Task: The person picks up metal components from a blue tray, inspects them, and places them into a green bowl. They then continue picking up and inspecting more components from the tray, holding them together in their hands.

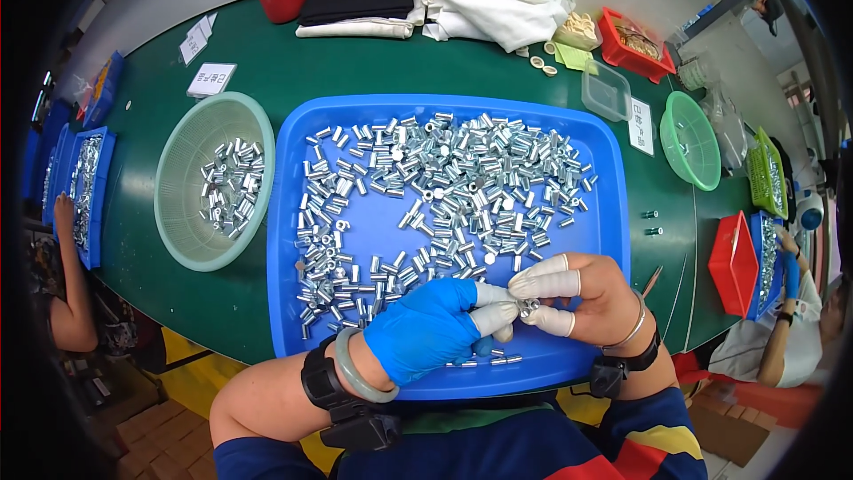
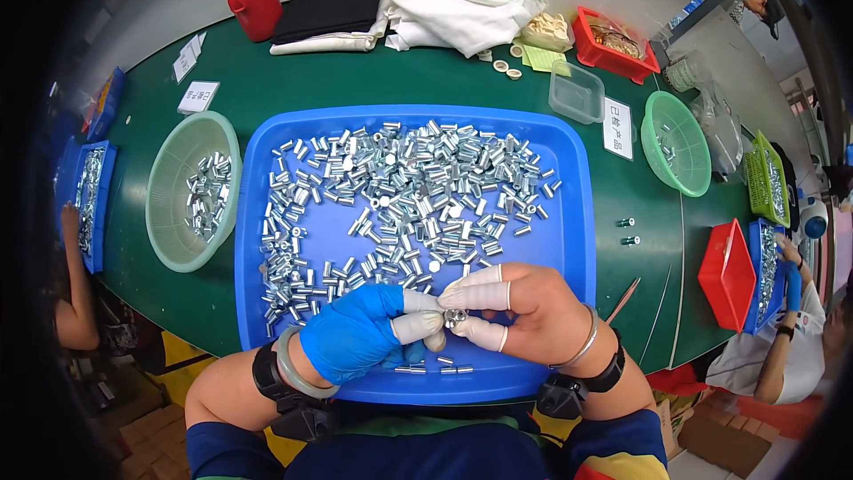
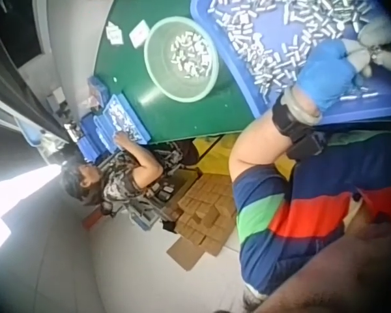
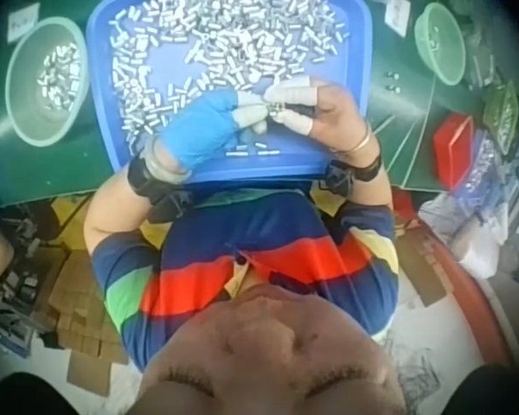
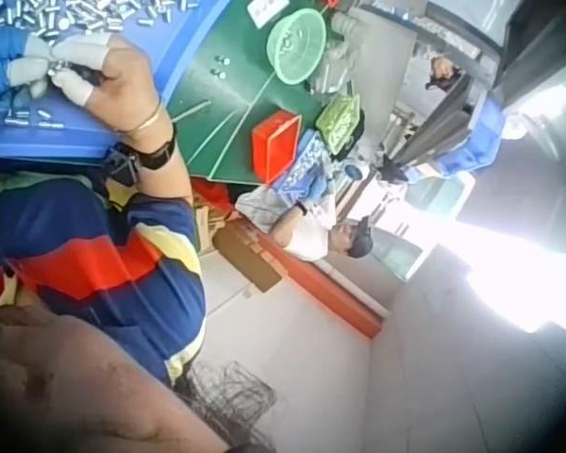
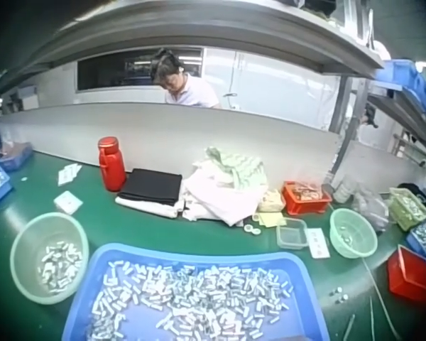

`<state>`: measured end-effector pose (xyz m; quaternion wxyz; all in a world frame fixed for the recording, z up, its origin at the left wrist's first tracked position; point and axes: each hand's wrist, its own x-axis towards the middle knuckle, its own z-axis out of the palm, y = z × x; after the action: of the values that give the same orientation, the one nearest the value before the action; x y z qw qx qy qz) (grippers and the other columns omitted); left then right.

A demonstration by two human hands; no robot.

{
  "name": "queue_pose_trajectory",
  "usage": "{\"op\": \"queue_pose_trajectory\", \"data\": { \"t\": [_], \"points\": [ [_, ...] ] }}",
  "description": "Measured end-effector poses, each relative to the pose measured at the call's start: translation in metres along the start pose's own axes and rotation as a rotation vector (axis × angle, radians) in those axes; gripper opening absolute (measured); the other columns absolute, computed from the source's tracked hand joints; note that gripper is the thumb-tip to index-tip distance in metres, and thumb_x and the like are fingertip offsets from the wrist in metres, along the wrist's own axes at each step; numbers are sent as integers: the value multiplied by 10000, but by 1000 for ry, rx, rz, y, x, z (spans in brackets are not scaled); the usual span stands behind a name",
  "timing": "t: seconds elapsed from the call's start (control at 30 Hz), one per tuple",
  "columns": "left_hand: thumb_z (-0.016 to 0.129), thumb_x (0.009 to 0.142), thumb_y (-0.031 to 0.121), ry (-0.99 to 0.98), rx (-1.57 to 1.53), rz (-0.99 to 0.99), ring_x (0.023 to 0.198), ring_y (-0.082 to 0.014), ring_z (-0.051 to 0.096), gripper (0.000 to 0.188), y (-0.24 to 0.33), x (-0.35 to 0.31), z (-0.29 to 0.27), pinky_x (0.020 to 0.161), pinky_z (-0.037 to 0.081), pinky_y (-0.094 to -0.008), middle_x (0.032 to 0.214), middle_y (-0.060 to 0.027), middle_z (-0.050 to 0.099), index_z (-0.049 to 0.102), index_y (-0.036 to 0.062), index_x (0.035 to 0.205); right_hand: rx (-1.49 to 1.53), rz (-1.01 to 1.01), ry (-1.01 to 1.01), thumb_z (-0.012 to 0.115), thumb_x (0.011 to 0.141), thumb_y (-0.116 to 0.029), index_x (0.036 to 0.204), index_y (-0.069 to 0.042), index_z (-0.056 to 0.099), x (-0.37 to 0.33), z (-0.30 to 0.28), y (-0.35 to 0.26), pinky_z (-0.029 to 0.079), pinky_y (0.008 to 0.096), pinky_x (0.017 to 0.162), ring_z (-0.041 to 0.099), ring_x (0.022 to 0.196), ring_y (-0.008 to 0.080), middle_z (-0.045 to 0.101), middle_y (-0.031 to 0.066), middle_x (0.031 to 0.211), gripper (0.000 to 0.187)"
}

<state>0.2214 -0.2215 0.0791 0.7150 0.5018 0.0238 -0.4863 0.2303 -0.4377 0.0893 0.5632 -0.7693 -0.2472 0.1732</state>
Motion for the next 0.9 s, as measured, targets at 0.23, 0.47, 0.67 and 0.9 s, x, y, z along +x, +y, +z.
{"op": "queue_pose_trajectory", "data": {
  "t": [0.23, 0.47, 0.67, 0.9],
  "points": [
    [537, 897, 212, -6, -45, 43, 632, -61, 526, 231, -1, -3, -1, 514, 426, -182, 827, -23, 611, 612, 14, 990, -3, -53, -20, 691, 704, 26, 1007, -30, 658, 1, 0, -1, 511, 271, 721, 638, 869, 210, 646, 124, 956, 310],
    [542, 898, 218, -26, -101, 32, 644, -61, 546, 233, -1, -1, 0, 507, 425, -173, 847, -25, 610, 594, 21, 1010, -25, -143, -14, 661, 734, 32, 1043, -33, 643, 2, 2, 0, 519, 285, 740, 632, 882, 223, 631, 133, 981, 316],
    [536, 904, 243, -30, -112, 4, 638, -59, 551, 243, -3, 2, -1, 500, 419, -169, 843, -24, 608, 598, 24, 989, -39, -133, -18, 656, 734, 28, 1035, -25, 642, 2, 2, 1, 518, 289, 723, 633, 877, 228, 630, 138, 971, 306],
    [526, 910, 259, -19, -187, -41, 630, -63, 553, 263, -2, 0, 0, 499, 414, -171, 838, -29, 614, 599, 17, 985, -40, -87, -31, 670, 708, 20, 1005, -36, 654, 1, 1, 0, 513, 270, 698, 638, 850, 213, 633, 134, 975, 303]
  ]
}}
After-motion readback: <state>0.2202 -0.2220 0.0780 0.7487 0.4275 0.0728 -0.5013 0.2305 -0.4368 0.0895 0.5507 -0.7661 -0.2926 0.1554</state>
